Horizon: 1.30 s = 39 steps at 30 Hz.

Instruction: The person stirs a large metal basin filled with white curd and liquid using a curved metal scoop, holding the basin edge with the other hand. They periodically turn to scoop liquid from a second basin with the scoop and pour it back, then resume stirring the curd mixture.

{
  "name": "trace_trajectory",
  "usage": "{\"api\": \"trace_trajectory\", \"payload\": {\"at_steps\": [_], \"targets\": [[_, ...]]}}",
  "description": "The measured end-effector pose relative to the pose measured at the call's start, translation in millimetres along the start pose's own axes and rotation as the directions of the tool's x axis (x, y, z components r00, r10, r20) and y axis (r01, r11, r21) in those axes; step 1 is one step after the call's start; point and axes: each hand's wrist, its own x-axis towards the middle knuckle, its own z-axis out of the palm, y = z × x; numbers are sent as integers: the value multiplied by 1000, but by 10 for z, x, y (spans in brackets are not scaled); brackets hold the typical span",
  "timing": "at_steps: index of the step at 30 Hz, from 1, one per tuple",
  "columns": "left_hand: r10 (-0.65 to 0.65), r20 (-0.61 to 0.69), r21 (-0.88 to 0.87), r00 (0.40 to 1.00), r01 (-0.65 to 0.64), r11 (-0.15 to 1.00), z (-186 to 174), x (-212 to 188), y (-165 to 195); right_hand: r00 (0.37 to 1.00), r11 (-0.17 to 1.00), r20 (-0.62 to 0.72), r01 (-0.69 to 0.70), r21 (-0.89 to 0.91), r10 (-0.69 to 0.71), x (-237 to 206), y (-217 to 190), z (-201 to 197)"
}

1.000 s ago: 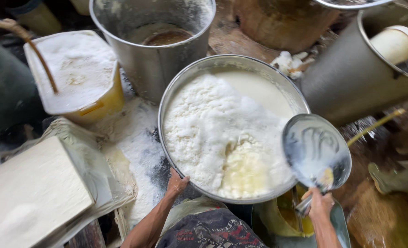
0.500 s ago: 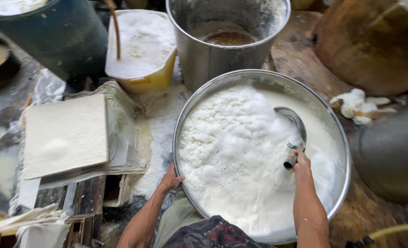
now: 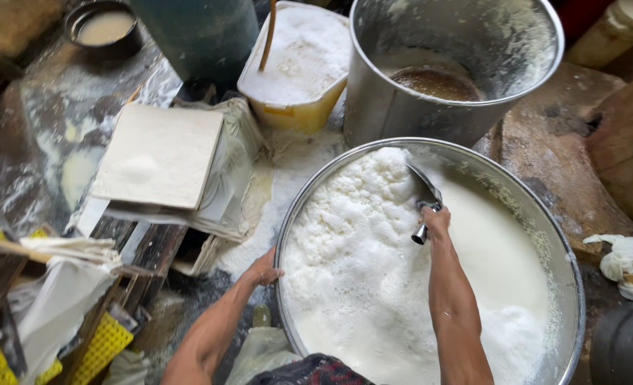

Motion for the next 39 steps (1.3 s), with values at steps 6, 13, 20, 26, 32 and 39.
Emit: {"api": "trace_trajectory", "payload": {"at_steps": [6,13,20,26,32,39], "targets": [[-442,135,23,887,444,896,32,-23,74,914,837,25,381,-393,-404,-253,177,262],[-211,-21,105,977,212,972,127,-184,64,885,823,109,462,-329,-453,-1092,557,137],[-108,-18,108,994,110,988,100,-453,69,932,816,4,319,-483,-362,-1964,879,-187],[-176,73,44,982,173,984,2,-519,113,912,817,-95,307,-489,-400,-2639,1230,-630],[-227,149,36,962,224,974,-36,-513,98,820,789,-116,487,-376,-561,-3417,1595,-1022],[-148,121,74,982,140,987,93,-353,-123,753,835,-458,-217,505,473,-4052,1909,-1256]]}}
